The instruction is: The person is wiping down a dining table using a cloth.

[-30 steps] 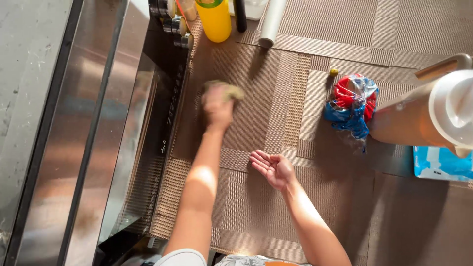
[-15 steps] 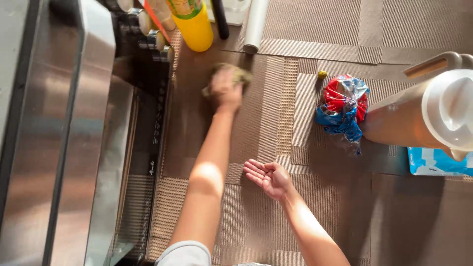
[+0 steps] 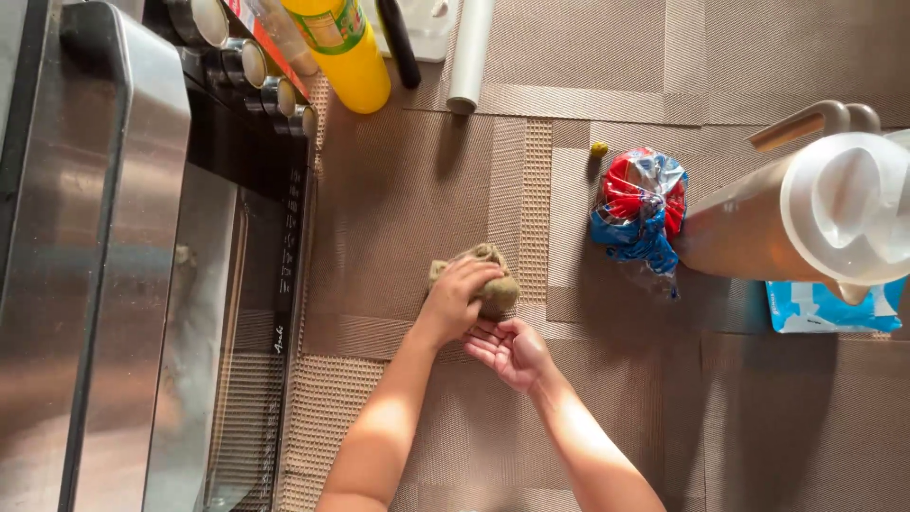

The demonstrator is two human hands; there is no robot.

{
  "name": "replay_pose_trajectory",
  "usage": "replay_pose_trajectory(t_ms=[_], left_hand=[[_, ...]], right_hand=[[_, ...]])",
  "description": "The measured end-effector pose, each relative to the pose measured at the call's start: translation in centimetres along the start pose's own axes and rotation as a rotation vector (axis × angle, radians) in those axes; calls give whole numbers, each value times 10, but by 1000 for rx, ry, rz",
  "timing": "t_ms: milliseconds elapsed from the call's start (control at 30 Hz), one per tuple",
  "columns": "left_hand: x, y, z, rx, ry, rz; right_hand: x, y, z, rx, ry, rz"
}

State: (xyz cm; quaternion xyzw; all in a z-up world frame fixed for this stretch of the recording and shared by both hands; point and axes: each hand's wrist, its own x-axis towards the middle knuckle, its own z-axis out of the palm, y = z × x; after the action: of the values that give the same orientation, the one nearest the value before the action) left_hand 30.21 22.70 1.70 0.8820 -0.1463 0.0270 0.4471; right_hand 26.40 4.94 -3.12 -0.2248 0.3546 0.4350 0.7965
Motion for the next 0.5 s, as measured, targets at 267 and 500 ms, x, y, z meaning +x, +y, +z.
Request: replay_pose_trajectory(t_ms=[267,500], left_hand=[[121,-57,6,104,98,9],[190,-75,36,323,185,-109]], right_hand=[[-11,-3,9,32,-42,36],[-10,-1,7,32,-58,34]])
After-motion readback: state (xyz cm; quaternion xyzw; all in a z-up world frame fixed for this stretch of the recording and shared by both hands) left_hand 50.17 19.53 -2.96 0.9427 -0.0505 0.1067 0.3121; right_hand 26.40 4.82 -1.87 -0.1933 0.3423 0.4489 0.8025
